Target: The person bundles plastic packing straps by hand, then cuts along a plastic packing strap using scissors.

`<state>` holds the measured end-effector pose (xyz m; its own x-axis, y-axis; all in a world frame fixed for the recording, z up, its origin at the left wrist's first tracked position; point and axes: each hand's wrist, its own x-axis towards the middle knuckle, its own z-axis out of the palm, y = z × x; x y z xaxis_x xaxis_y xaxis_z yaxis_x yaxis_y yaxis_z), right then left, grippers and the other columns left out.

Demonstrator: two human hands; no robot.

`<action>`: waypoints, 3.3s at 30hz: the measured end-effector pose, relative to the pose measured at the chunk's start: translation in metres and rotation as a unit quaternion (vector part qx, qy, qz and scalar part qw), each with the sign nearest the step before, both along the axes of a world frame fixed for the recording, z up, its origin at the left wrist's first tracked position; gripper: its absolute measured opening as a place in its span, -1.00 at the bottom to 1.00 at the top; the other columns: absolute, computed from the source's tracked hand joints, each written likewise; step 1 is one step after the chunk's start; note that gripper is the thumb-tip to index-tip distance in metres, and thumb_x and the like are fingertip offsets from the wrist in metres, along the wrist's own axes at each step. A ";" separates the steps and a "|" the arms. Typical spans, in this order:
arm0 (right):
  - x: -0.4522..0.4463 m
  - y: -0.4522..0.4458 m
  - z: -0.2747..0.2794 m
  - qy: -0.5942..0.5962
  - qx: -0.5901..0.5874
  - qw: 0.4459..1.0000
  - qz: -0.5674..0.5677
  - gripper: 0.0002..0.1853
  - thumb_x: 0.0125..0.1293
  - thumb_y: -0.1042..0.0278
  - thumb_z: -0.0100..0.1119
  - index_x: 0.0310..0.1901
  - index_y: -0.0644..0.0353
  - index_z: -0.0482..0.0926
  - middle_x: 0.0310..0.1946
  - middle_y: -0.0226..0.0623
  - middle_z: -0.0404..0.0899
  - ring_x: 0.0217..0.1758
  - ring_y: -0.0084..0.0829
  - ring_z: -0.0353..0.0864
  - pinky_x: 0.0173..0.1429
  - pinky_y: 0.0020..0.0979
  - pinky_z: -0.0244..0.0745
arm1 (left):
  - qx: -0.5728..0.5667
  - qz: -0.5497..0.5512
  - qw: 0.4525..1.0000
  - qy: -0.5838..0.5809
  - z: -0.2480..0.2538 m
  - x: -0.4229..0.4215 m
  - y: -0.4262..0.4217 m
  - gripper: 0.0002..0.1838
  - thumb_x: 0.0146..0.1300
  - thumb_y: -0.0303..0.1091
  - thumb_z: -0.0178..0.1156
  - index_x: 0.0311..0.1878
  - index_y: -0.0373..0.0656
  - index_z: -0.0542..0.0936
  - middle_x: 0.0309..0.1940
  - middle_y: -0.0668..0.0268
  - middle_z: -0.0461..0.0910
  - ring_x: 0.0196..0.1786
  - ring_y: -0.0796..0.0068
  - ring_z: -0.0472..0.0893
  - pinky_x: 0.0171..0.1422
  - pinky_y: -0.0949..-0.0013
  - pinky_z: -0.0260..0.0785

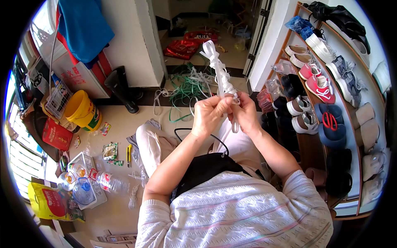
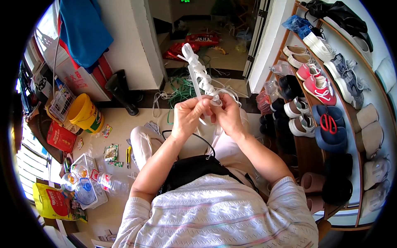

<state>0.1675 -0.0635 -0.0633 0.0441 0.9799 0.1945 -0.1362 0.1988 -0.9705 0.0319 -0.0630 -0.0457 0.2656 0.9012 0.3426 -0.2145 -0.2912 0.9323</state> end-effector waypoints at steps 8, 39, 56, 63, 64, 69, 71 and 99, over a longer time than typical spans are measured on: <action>-0.006 0.002 -0.006 0.013 0.039 0.999 -0.009 -0.90 0.25 0.52 0.01 -0.22 0.29 0.35 -0.55 -0.37 0.46 -0.68 -0.63 0.40 -0.64 -0.60 0.29 | -0.033 0.021 0.998 0.039 -0.021 -0.004 0.007 -0.59 0.33 -0.14 0.01 -0.53 -0.25 0.53 -0.60 0.39 0.45 -0.50 0.64 0.36 -0.36 0.53 0.25; -0.012 0.011 -0.006 0.041 0.020 0.999 -0.009 -0.87 0.24 0.54 0.00 -0.19 0.29 0.33 -0.56 -0.35 0.44 -0.70 -0.58 0.40 -0.69 -0.55 0.32 | -0.144 0.020 0.983 -0.109 -0.020 -0.006 0.003 -0.81 0.15 -0.40 0.09 -0.46 -0.31 0.58 -0.59 0.34 0.51 -0.51 0.60 0.45 -0.33 0.51 0.31; -0.014 0.008 -0.003 0.061 -0.013 0.998 0.031 -0.84 0.24 0.51 0.01 -0.17 0.29 0.31 -0.56 -0.33 0.43 -0.71 -0.55 0.41 -0.71 -0.54 0.29 | -0.093 0.100 0.991 0.002 -0.008 -0.028 0.002 -0.79 0.10 -0.39 0.09 -0.55 -0.33 0.56 -0.72 0.36 0.43 -0.67 0.65 0.36 -0.56 0.57 0.16; -0.014 0.007 -0.004 0.037 0.012 0.999 0.024 -0.87 0.25 0.50 0.01 -0.21 0.28 0.30 -0.57 -0.33 0.42 -0.72 -0.56 0.41 -0.71 -0.55 0.29 | -0.077 0.119 0.988 0.058 -0.004 -0.023 -0.005 -0.80 0.10 -0.41 0.07 -0.55 -0.31 0.55 -0.76 0.39 0.41 -0.70 0.69 0.36 -0.58 0.58 0.15; -0.014 0.007 -0.004 0.034 0.013 0.999 0.023 -0.87 0.25 0.49 0.01 -0.21 0.28 0.30 -0.57 -0.34 0.42 -0.72 -0.57 0.41 -0.70 -0.55 0.29 | -0.070 0.126 0.987 0.072 -0.001 -0.022 -0.008 -0.80 0.10 -0.41 0.06 -0.56 -0.30 0.55 -0.76 0.40 0.41 -0.70 0.70 0.36 -0.58 0.58 0.14; -0.014 0.005 -0.006 0.030 0.013 0.999 0.022 -0.86 0.24 0.49 0.03 -0.21 0.28 0.31 -0.57 -0.35 0.43 -0.72 -0.59 0.40 -0.70 -0.56 0.28 | 0.015 0.162 0.981 0.109 -0.007 -0.023 -0.005 -0.80 0.10 -0.41 0.06 -0.58 -0.29 0.53 -0.77 0.45 0.38 -0.70 0.73 0.33 -0.59 0.59 0.12; -0.013 0.005 -0.006 0.019 0.012 0.999 0.024 -0.85 0.24 0.50 0.02 -0.20 0.28 0.31 -0.57 -0.35 0.43 -0.72 -0.59 0.40 -0.69 -0.57 0.28 | 0.027 0.162 0.981 0.106 -0.005 -0.028 -0.004 -0.80 0.10 -0.42 0.05 -0.57 -0.29 0.53 -0.77 0.44 0.38 -0.69 0.73 0.33 -0.59 0.60 0.12; -0.016 0.004 -0.015 -0.150 0.128 0.977 -0.075 -0.87 0.30 0.50 -0.03 -0.16 0.25 0.31 -0.56 -0.35 0.48 -0.68 -0.63 0.44 -0.62 -0.56 0.33 | 0.145 0.215 0.961 0.099 -0.007 -0.012 -0.001 -0.78 0.21 -0.45 0.06 -0.53 -0.34 0.51 -0.69 0.35 0.46 -0.67 0.68 0.43 -0.57 0.56 0.26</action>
